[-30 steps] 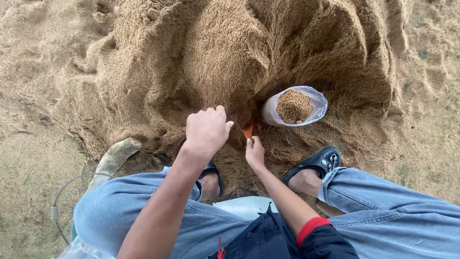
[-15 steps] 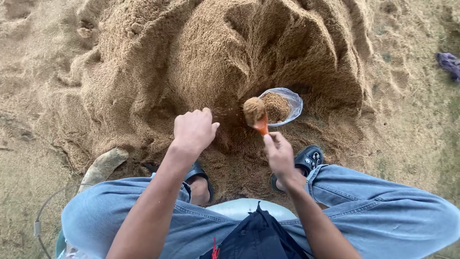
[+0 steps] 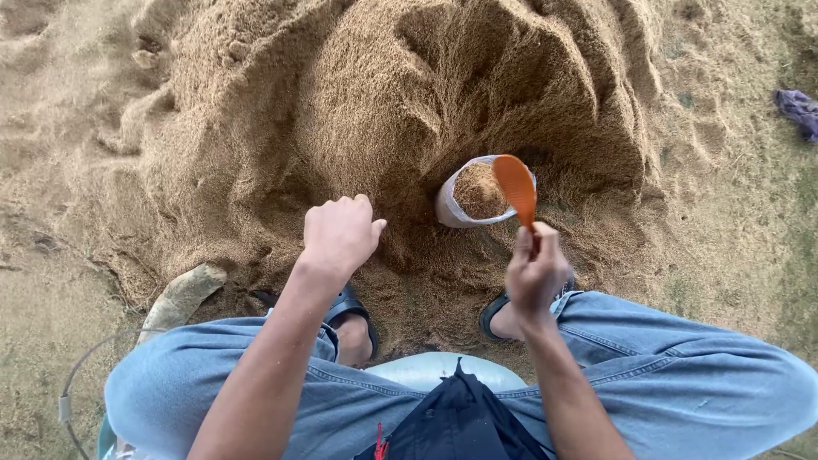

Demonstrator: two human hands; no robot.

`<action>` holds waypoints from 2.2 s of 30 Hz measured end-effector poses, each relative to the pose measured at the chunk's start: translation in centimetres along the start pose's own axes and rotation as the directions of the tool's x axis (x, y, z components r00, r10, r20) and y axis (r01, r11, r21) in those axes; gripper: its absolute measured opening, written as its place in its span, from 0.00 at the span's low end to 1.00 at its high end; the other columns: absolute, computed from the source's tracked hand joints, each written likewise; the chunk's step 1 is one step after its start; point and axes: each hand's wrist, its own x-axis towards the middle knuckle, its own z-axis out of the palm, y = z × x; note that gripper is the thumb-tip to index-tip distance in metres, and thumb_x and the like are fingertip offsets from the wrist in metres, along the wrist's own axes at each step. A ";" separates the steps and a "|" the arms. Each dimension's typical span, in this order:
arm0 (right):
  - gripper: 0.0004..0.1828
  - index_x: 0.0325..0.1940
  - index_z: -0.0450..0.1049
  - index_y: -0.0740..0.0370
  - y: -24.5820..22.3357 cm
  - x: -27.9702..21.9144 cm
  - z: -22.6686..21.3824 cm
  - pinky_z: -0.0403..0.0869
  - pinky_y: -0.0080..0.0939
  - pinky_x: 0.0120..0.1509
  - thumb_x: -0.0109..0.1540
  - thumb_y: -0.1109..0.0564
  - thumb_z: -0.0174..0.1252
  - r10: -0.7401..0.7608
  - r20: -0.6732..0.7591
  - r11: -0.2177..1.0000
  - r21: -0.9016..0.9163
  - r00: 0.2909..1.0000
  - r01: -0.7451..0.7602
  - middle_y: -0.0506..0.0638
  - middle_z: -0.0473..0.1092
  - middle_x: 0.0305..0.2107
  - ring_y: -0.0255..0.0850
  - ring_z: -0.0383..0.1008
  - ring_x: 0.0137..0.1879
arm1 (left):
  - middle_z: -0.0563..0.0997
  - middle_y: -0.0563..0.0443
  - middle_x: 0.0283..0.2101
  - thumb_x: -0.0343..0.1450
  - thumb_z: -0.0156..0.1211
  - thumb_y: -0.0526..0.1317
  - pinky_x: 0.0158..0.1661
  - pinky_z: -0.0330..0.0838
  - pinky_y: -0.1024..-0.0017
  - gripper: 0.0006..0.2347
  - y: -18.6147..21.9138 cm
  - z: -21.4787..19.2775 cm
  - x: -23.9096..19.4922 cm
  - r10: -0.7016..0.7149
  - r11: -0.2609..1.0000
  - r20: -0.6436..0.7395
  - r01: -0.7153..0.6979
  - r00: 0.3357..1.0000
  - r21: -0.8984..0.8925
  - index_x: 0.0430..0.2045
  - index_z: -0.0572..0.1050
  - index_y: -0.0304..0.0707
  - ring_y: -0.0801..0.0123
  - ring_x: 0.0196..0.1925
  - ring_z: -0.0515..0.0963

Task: Filling small plastic bags with grain from a large pile using a spoon

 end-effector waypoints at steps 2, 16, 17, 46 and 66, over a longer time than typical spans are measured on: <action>0.07 0.43 0.76 0.59 -3.7 -1.5 0.8 0.70 0.42 0.34 0.72 0.56 0.55 0.007 0.073 0.996 0.091 0.997 -0.014 0.55 0.72 0.21 0.46 0.71 0.24 | 0.84 0.35 0.35 0.74 0.55 0.49 0.44 0.78 0.45 0.18 0.2 0.1 0.2 -0.005 1.000 0.002 0.005 1.000 -0.003 0.40 0.77 0.27 0.42 0.42 0.86; 0.15 0.62 0.63 0.65 1.3 -12.3 15.9 0.67 0.38 0.26 0.74 0.59 0.38 0.449 0.683 0.801 -0.022 0.576 -0.599 0.56 0.67 0.23 0.42 0.66 0.21 | 0.84 0.37 0.37 0.73 0.56 0.51 0.45 0.77 0.45 0.19 -0.2 1.4 0.1 -0.026 0.999 -0.005 0.026 1.000 0.032 0.43 0.75 0.29 0.45 0.43 0.86; 0.16 0.62 0.64 0.66 0.3 -12.5 15.9 0.66 0.37 0.26 0.74 0.58 0.37 0.416 0.729 0.800 -0.008 0.544 -0.601 0.54 0.67 0.23 0.40 0.65 0.22 | 0.83 0.37 0.37 0.73 0.56 0.51 0.45 0.77 0.46 0.19 -0.3 1.5 0.0 -0.016 0.999 -0.014 0.017 1.000 0.034 0.43 0.75 0.29 0.45 0.42 0.86; 0.13 0.48 0.78 0.56 -1.7 4.3 -2.9 0.61 0.38 0.32 0.74 0.48 0.52 0.242 0.371 0.915 0.220 0.897 -0.338 0.50 0.68 0.15 0.37 0.62 0.20 | 0.84 0.34 0.38 0.74 0.54 0.50 0.45 0.76 0.45 0.19 -1.4 0.2 0.3 -0.043 0.999 -0.034 0.043 0.999 0.007 0.44 0.76 0.28 0.41 0.44 0.86; 0.18 0.63 0.59 0.63 1.5 -9.3 13.7 0.72 0.61 0.42 0.68 0.61 0.39 0.236 0.693 0.932 0.037 0.681 -0.360 0.68 0.72 0.29 0.66 0.78 0.38 | 0.84 0.37 0.38 0.73 0.56 0.50 0.46 0.76 0.46 0.18 -1.4 1.3 0.6 -0.028 1.000 -0.034 0.028 0.999 0.012 0.43 0.75 0.30 0.44 0.44 0.86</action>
